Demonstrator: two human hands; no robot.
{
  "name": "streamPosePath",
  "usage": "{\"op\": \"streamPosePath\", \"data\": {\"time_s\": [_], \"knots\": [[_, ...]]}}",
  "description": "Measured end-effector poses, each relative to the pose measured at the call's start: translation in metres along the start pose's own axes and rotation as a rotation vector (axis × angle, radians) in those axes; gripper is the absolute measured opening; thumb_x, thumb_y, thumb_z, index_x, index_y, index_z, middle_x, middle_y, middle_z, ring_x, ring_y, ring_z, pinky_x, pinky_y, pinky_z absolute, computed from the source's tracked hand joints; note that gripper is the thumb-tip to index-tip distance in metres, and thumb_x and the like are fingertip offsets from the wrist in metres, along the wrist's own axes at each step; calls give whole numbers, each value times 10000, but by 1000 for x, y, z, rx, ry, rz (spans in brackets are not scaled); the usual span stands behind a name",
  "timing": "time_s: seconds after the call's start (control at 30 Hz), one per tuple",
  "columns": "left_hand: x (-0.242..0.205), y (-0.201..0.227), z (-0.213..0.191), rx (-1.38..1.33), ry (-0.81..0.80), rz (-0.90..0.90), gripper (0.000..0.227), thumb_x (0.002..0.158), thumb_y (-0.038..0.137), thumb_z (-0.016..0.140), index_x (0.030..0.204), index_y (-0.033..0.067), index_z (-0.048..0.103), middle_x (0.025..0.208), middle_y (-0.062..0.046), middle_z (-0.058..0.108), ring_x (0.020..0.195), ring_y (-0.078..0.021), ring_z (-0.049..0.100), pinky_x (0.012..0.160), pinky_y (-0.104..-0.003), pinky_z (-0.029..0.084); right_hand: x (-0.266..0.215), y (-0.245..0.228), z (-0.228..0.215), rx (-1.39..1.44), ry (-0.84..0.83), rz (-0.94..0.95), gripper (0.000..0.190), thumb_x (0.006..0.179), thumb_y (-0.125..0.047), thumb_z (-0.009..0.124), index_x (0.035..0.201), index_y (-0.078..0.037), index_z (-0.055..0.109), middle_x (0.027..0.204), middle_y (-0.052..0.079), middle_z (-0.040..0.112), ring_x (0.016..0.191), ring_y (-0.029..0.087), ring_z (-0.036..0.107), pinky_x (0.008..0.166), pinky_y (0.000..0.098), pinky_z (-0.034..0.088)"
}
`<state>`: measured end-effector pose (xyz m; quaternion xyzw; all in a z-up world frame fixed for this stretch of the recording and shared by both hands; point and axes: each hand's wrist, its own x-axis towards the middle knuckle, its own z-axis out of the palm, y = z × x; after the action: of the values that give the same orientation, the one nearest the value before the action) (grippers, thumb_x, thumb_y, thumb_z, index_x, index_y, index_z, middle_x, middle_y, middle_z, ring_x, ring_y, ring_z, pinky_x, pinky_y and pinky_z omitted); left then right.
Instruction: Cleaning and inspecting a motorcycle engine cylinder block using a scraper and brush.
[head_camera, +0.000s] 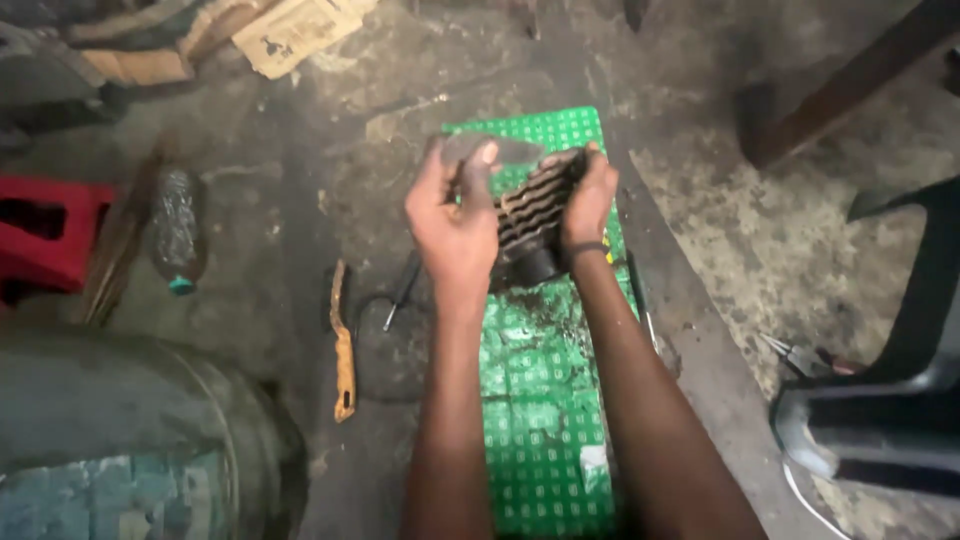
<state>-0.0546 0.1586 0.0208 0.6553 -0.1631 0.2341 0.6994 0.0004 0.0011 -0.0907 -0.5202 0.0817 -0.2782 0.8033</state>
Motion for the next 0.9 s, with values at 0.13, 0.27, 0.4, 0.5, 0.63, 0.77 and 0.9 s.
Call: {"op": "streamPosePath", "data": {"time_s": [0.13, 0.27, 0.4, 0.5, 0.63, 0.77, 0.9], "knots": [[-16, -35, 3, 94, 8, 29, 264, 1003, 83, 627, 1226, -54, 659, 1019, -180, 756, 901, -241, 738, 793, -350, 582, 7, 10, -7, -79, 28, 3, 589, 1062, -391, 360, 823, 18, 709, 759, 138, 707, 673, 226, 659, 679, 348, 529], [-11, -26, -9, 268, -59, 34, 258, 991, 75, 648, 1221, -39, 678, 1004, -183, 745, 909, -229, 751, 797, -361, 568, 10, -1, -9, -50, 57, 75, 591, 1021, -415, 337, 785, -12, 700, 711, 143, 732, 609, 242, 685, 639, 360, 560], [11, 2, -8, 31, 60, 111, 123, 1057, 37, 658, 1142, -40, 702, 993, -220, 771, 893, -368, 718, 874, -436, 567, 19, 33, -22, -55, 82, -30, 550, 1033, -378, 394, 825, 8, 725, 770, 134, 745, 680, 236, 715, 706, 357, 578], [-10, -22, 5, 138, -46, 171, 176, 1011, 11, 626, 1167, -55, 674, 986, -257, 727, 873, -410, 712, 819, -440, 557, 6, 24, -11, -105, 81, -58, 541, 1061, -386, 418, 836, 5, 717, 774, 103, 700, 682, 202, 654, 682, 353, 542], [1, -7, 9, 362, -248, 151, 294, 916, 1, 625, 1203, -51, 660, 929, -267, 692, 809, -399, 722, 709, -433, 544, 16, 6, -4, -60, 113, 70, 563, 1016, -411, 367, 785, -25, 705, 724, 84, 714, 613, 187, 658, 606, 341, 531], [4, 19, 9, 240, -212, 143, 203, 947, -15, 627, 1146, -34, 661, 945, -243, 723, 868, -390, 738, 749, -426, 572, 21, 35, -24, -47, 110, -40, 502, 1061, -388, 414, 830, -21, 666, 750, 76, 665, 641, 173, 618, 607, 335, 513], [-20, -8, 20, 189, -148, 116, 167, 951, -28, 604, 1104, -32, 670, 963, -236, 735, 887, -402, 732, 770, -426, 573, 6, 5, -16, -127, 65, -12, 571, 1063, -397, 377, 818, -6, 714, 737, 81, 693, 632, 168, 630, 608, 304, 508]]}}
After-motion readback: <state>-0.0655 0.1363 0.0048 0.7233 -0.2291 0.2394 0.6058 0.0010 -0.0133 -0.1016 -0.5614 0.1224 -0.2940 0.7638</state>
